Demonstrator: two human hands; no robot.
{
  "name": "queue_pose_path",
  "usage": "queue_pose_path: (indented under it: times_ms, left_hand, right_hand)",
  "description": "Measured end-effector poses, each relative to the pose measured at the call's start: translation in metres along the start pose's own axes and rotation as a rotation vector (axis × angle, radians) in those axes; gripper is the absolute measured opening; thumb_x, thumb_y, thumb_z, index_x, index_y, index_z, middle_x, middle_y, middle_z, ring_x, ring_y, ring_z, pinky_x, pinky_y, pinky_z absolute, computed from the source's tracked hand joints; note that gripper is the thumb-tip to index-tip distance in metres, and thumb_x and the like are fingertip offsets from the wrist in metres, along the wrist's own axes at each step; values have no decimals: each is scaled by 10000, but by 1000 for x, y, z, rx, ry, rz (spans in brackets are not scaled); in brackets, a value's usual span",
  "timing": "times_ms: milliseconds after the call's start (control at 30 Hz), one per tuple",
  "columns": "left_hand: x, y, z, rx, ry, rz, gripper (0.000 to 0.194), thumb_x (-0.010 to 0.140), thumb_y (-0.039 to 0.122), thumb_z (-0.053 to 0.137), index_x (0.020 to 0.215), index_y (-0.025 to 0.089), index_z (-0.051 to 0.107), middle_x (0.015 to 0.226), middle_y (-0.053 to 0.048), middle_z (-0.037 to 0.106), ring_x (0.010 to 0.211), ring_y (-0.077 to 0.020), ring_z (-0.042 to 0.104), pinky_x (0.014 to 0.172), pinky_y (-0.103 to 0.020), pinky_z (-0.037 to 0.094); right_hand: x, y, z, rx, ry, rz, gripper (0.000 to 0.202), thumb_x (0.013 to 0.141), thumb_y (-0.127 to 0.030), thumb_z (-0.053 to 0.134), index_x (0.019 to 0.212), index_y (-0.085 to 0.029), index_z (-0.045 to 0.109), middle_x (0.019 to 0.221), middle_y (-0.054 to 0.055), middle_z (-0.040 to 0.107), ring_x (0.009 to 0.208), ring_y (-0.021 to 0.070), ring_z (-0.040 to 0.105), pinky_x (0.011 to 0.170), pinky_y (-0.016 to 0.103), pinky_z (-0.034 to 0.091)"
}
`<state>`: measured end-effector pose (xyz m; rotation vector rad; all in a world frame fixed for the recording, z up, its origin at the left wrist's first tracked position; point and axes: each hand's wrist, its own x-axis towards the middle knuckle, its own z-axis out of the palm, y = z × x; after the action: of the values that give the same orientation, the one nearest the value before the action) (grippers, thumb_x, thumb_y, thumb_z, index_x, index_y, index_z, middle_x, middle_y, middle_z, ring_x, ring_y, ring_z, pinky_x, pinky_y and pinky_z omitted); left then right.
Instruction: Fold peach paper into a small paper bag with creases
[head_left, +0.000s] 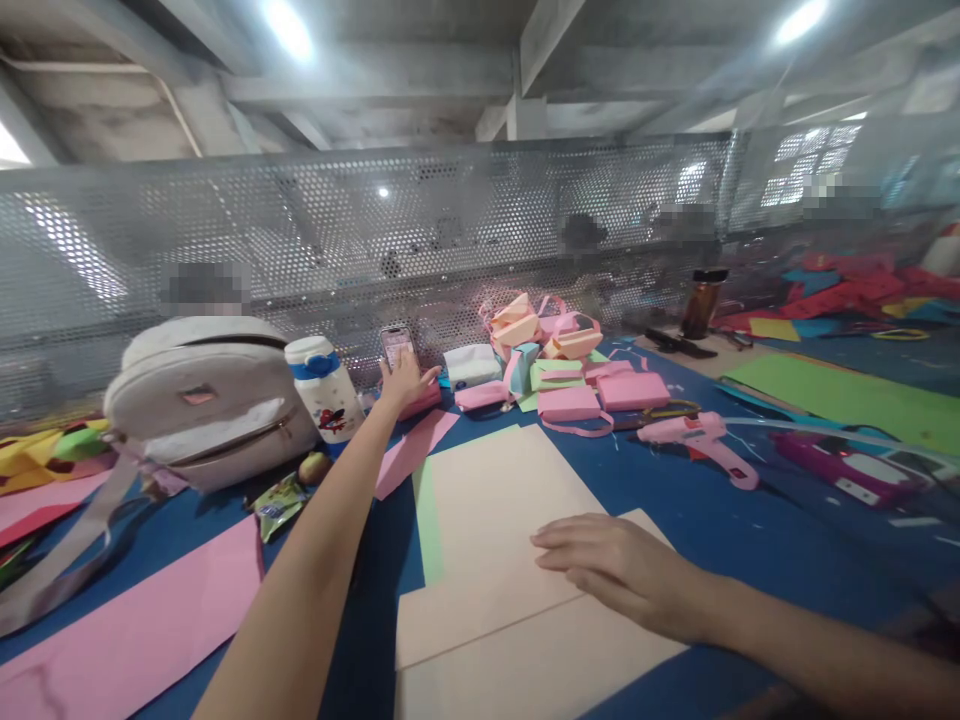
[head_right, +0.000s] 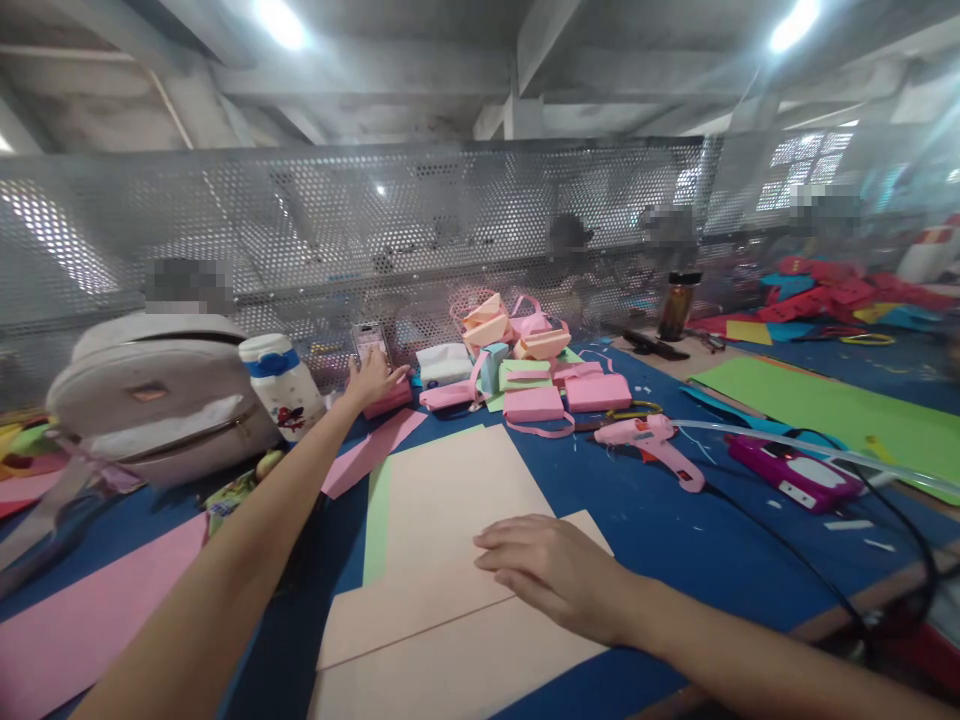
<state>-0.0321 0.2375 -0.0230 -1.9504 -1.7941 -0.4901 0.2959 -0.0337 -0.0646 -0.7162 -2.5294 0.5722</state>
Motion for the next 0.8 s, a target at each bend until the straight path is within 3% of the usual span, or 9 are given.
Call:
queue_pose_path:
  times_ms: [433,633,800]
  left_hand:
    - [9,18,-13,-41,74,-10,417,946,373,615,1309,180,544,1374,-116,529,1210,-296,550,1001,-541,459]
    - [-11,33,-21,-117,102,-26,400,943,354,623,1294,177,554,1358,-113,541,1189,-289,564,985,-529,475]
    - [-45,46,-46,-291,113,57,374,949,308,612,1291,171,550,1358,-114,544,1197,-288,564,999,-535,465]
  right_hand:
    - [0,-3,-2,-7,-12,7,358,1015,-267,408,1235,-166,671,1326,108,644,1254,217,580,1076,397,444]
    - [1,-3,-2,-10,-7,4,349,1008,-253,418,1231,-172,674,1321,101,648,1251,214,581,1074,389,448]
    - [0,-4,0,-46,-1,5,352,969,-181,437,1233,-171,670,1329,102,642,1246,217,583,1066,390,459]
